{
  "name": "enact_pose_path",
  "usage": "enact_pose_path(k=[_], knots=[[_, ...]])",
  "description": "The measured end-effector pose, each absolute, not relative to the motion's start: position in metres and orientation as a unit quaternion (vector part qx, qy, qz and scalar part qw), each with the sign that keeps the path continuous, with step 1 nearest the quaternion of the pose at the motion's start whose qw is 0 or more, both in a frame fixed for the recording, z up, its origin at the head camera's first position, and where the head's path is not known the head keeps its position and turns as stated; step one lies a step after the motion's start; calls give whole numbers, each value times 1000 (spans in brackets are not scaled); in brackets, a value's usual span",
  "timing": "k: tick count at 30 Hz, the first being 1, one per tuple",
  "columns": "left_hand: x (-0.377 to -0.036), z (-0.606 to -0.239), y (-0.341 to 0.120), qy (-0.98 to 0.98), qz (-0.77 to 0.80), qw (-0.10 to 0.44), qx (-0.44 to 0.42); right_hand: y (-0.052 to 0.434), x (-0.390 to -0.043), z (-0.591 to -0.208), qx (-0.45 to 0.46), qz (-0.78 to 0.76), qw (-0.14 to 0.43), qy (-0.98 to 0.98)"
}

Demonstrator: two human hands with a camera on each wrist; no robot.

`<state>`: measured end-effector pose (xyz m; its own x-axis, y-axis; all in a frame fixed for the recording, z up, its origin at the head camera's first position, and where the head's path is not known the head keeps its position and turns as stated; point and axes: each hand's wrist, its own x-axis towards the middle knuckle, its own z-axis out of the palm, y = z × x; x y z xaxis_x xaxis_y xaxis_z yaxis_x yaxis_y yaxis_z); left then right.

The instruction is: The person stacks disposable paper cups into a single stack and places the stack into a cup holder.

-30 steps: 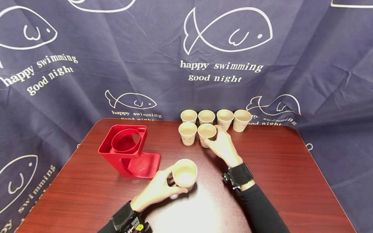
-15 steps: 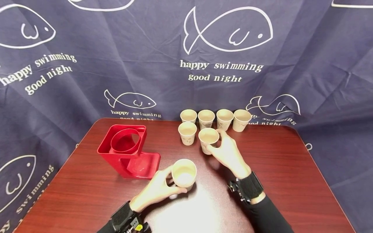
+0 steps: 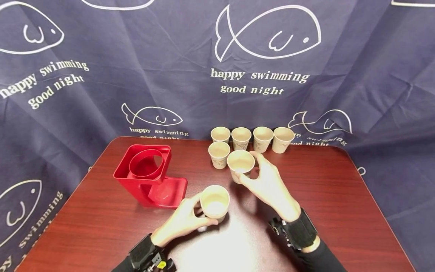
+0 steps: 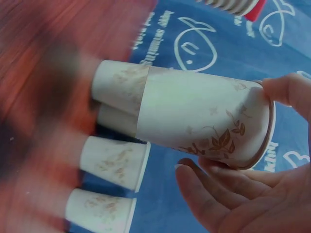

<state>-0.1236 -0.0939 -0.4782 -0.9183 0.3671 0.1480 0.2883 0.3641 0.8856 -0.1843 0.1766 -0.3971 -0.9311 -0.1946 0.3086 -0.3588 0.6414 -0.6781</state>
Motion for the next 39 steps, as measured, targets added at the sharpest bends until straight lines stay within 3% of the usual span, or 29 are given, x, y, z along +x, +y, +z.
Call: enact_pose_path(k=[14, 30, 39], knots=[[-126, -478, -95, 811, 544, 50, 211, 169, -161, -371, 233, 397, 106, -882], [-126, -478, -96, 809, 541, 44, 224, 162, -152, -356, 238, 392, 130, -879], [-126, -479, -95, 811, 542, 44, 218, 154, -141, -345, 274, 433, 93, -854]])
